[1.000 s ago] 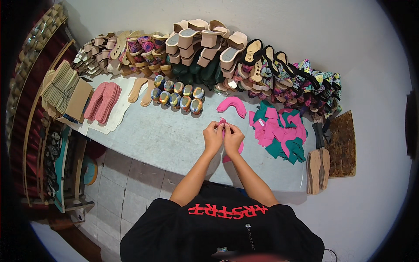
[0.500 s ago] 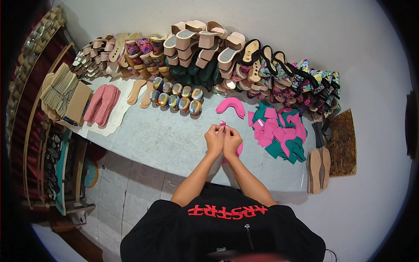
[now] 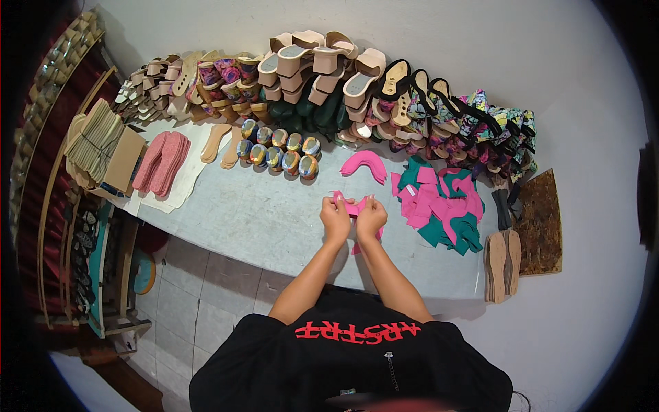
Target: Sorting and organizing different colored and shaped shoe upper components on a workbench.
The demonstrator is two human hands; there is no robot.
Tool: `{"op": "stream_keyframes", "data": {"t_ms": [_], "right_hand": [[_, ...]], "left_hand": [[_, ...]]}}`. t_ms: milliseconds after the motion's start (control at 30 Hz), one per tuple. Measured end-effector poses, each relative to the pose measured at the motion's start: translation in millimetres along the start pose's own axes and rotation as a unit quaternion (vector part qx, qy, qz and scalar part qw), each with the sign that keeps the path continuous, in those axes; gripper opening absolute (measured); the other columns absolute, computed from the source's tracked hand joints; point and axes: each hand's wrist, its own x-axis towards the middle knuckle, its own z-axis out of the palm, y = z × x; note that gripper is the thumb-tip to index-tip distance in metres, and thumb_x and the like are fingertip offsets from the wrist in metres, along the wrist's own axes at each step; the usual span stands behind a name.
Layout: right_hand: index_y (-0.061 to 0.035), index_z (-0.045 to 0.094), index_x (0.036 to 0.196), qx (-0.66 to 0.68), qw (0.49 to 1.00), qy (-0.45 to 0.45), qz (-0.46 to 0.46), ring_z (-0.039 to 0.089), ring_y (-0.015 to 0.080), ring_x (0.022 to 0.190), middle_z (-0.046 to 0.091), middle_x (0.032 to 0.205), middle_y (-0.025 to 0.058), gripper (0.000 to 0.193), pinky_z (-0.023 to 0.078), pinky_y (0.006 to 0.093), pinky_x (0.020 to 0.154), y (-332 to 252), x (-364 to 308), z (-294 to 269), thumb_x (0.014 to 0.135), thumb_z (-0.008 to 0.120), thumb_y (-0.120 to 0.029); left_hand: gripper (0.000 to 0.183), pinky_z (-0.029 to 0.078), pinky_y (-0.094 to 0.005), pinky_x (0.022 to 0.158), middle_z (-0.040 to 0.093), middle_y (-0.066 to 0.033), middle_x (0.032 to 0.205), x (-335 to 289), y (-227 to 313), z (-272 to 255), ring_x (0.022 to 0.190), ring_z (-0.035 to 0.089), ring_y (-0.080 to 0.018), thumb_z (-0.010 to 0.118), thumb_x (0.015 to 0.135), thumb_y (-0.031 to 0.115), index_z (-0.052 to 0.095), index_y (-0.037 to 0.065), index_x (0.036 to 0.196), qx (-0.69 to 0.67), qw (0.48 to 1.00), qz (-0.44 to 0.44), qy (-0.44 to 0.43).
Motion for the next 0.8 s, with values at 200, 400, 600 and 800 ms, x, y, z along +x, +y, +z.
{"op": "stream_keyframes", "data": {"t_ms": [200, 400, 600, 800], "right_hand": [[0.0012, 0.055, 0.074, 0.046, 0.992, -0.07, -0.091, 0.045, 0.0062, 0.056, 0.054, 0.061, 0.0012, 0.02, 0.038, 0.0225, 0.051, -1.1, 12.6, -5.6, 0.084, 0.056, -0.016], [0.0008, 0.054, 0.085, 0.114, 0.981, -0.109, -0.116, 0.047, 0.0051, 0.059, 0.056, 0.069, 0.0009, 0.012, 0.038, 0.0201, 0.053, -37.6, 3.2, -21.2, 0.084, 0.055, -0.011], [0.0002, 0.051, 0.095, 0.18, 0.973, -0.133, -0.062, 0.052, 0.0081, 0.068, 0.056, 0.079, 0.005, 0.016, 0.042, 0.0204, 0.058, -38.9, 9.7, -25.9, 0.082, 0.056, -0.006], [0.0015, 0.054, 0.099, 0.091, 0.93, -0.235, -0.267, 0.057, 0.0138, 0.078, 0.055, 0.096, 0.0094, 0.031, 0.046, 0.0246, 0.065, -36.9, 3.1, -35.4, 0.072, 0.067, -0.006]], "left_hand": [[0.018, 0.046, -0.0256, 0.065, 0.06, -0.0133, 0.085, 4.2, 16.1, 4.1, 0.076, 0.059, -0.0154, 0.052, 0.086, 0.013, 0.048, -0.003, 0.091, -0.109, 0.99, 0.06, -0.067], [0.033, 0.043, -0.0231, 0.068, 0.058, -0.0042, 0.082, 4.2, 13.5, -11.1, 0.074, 0.054, -0.0093, 0.066, 0.077, 0.023, 0.052, 0.0, 0.095, 0.037, 0.981, 0.018, -0.187], [0.018, 0.042, -0.0218, 0.059, 0.062, -0.0049, 0.075, -0.7, 23.5, -9.6, 0.067, 0.054, -0.0073, 0.061, 0.08, 0.015, 0.062, -0.001, 0.088, 0.083, 0.979, 0.038, -0.183], [0.017, 0.037, -0.0214, 0.05, 0.058, -0.0013, 0.061, -0.5, 35.6, -8.6, 0.056, 0.047, -0.0048, 0.06, 0.08, 0.014, 0.063, -0.003, 0.081, 0.012, 0.987, 0.079, -0.142]]}}
